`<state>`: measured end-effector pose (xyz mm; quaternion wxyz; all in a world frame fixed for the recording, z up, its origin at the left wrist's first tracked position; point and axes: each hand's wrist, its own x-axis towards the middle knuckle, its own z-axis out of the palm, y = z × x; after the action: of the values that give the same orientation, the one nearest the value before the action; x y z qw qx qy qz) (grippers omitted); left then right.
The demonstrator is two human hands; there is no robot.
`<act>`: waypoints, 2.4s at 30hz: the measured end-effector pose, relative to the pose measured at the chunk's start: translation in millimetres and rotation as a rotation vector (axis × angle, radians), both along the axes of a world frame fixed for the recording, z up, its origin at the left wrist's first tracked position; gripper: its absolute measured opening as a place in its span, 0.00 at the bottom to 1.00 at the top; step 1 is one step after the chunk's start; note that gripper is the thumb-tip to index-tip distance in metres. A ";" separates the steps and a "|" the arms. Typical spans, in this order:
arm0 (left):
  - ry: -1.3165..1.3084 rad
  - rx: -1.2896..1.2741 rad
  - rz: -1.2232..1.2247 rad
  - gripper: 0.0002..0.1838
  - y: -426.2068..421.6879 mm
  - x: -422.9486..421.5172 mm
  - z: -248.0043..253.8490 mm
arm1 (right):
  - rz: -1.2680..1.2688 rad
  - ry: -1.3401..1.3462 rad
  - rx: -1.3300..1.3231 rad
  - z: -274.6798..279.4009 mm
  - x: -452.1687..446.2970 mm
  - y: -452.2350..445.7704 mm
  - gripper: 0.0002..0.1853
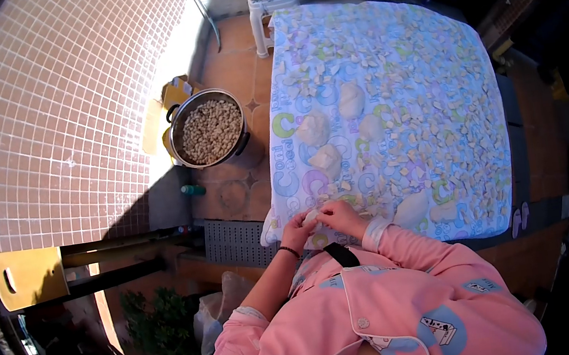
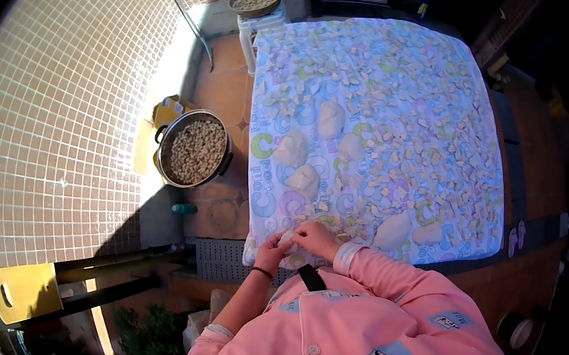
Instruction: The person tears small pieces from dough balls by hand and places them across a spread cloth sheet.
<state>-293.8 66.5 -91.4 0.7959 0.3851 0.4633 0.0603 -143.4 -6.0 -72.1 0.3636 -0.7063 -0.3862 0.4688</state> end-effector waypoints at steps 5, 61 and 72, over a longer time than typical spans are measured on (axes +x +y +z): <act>0.040 0.064 0.044 0.17 -1.5 -3.5 -0.6 | -0.030 -0.182 0.089 4.9 -10.1 6.6 0.11; -0.194 -0.219 0.246 0.09 12.9 -14.1 7.4 | 0.141 0.199 -0.032 11.9 2.1 30.7 0.11; -0.313 -0.340 0.232 0.11 12.2 -20.4 8.6 | -0.083 0.830 -0.180 1.7 6.7 25.0 0.10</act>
<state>-314.2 78.8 -82.7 0.8989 0.1762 0.3791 0.1312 -136.7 19.0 -70.4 0.4434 -0.5015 -0.1358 0.7303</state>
